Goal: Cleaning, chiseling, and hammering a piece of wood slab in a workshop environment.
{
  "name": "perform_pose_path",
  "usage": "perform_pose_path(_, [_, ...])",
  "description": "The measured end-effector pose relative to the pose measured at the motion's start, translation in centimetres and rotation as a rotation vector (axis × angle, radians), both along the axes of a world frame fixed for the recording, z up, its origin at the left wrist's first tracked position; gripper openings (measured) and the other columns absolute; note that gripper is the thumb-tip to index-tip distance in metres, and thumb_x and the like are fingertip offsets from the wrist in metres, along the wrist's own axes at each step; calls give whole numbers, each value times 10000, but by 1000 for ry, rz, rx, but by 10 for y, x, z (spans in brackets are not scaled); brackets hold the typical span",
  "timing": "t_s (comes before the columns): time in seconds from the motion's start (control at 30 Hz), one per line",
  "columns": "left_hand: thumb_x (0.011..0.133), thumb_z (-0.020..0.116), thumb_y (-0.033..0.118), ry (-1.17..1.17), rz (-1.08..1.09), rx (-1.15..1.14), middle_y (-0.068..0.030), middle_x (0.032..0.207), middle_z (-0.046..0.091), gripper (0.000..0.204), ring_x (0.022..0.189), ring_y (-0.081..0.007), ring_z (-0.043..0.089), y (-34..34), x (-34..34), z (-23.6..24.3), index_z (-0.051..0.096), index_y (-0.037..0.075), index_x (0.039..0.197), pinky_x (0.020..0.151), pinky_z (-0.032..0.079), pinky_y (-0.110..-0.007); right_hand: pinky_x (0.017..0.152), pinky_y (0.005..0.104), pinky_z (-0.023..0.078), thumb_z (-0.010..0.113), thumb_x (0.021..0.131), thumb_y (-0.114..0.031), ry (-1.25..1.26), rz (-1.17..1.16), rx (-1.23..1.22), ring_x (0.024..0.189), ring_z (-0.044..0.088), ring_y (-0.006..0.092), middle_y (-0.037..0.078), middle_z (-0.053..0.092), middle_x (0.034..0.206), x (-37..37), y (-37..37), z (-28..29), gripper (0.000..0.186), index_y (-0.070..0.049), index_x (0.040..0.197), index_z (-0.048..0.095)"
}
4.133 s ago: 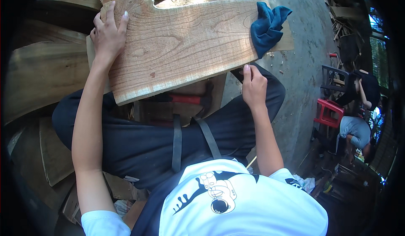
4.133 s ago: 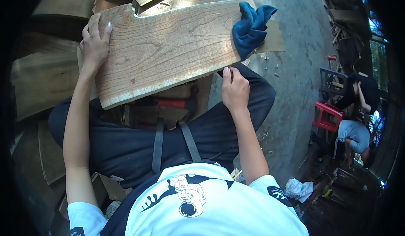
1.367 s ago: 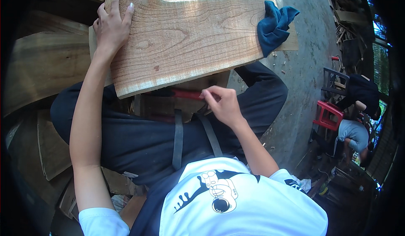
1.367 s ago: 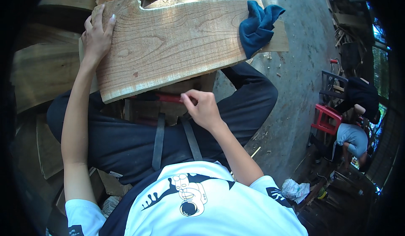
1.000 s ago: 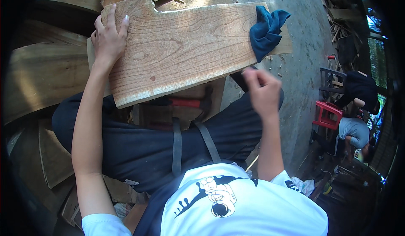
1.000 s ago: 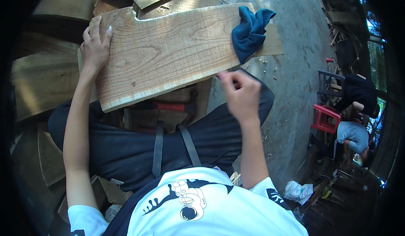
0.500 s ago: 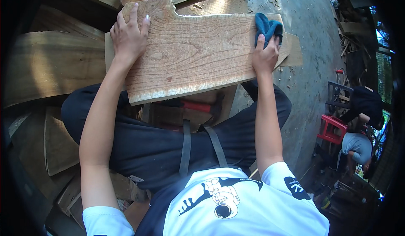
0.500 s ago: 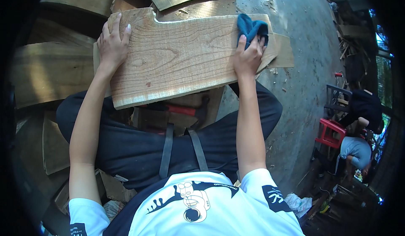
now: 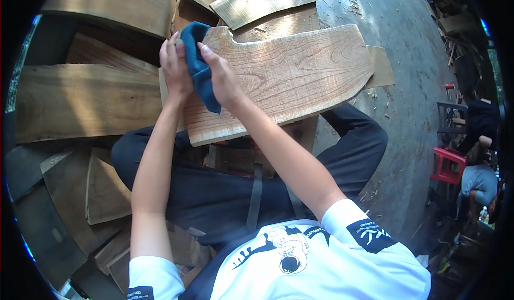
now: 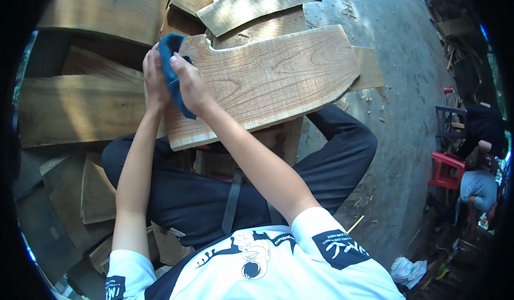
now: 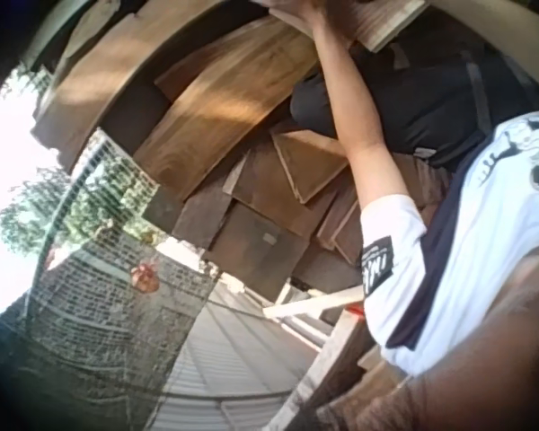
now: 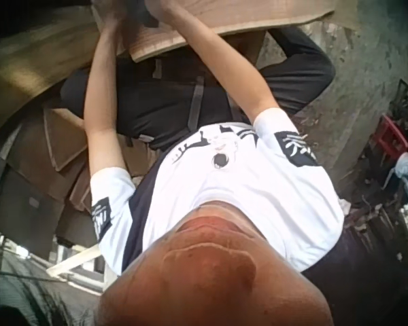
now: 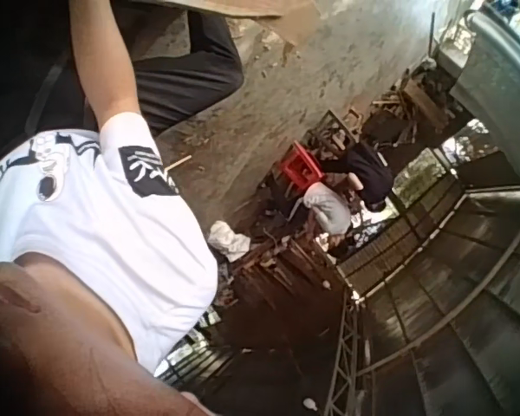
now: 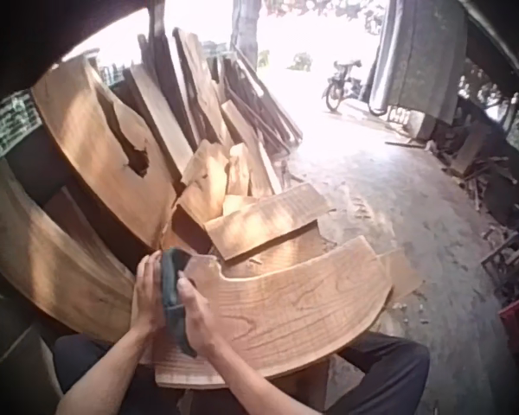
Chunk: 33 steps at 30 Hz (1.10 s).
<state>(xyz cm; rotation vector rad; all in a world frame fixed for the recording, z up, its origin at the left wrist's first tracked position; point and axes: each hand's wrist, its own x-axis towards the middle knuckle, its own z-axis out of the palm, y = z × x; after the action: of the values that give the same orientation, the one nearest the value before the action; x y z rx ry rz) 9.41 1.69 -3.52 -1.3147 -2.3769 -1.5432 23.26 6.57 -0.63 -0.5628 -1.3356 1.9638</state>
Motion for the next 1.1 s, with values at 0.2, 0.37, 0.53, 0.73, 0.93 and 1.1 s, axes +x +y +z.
perform_pose_path(0.2, [1106,370,592,179,154,-45,-262,1377,569,666,1275,-417,559,-21,7,23,584,45,1419,1108,412,-501,1181,453,428,395,1094,-577,-476,34,392,1280,642,361,264,692,1308,57,72,18,726,56,1353,639])
perform_pose_path(0.37, [950,712,394,444,-105,-258,-315,1631,211,832,1523,-530,234,1,95,50,290,213,1644,1248,227,-617,1280,533,262,555,1049,-441,-912,-328,1184,1497,390,453,252,555,1497,115,117,-38,523,-37,1363,665])
perform_pose_path(0.53, [872,808,290,447,-157,-236,-270,1612,240,789,1500,-519,240,8,89,29,424,158,1549,1230,274,-596,1266,550,271,616,1022,-361,-1002,-292,1255,1492,398,458,213,576,1499,104,108,-35,417,-120,1355,688])
perform_pose_path(0.73, [841,829,232,510,-83,-281,-202,1397,507,499,1269,-377,450,13,81,23,708,122,1312,1104,425,-468,1244,544,311,623,1014,-325,-961,-297,1260,1481,407,465,211,596,1473,105,112,-35,385,-121,1334,690])
perform_pose_path(0.93, [839,797,69,540,-130,-331,-165,1317,592,448,1186,-353,564,20,47,28,727,129,1278,1053,515,-427,1238,538,318,628,1013,-322,-978,-294,1240,1484,405,445,189,597,1477,109,113,-40,384,-140,1347,687])
perform_pose_path(1.1, [951,671,70,552,140,-334,-184,1166,650,340,1090,-356,650,5,5,37,689,82,1290,858,630,-443,1238,557,315,619,991,-326,-959,-306,1238,1461,422,462,202,600,1460,106,112,-38,406,-125,1338,685])
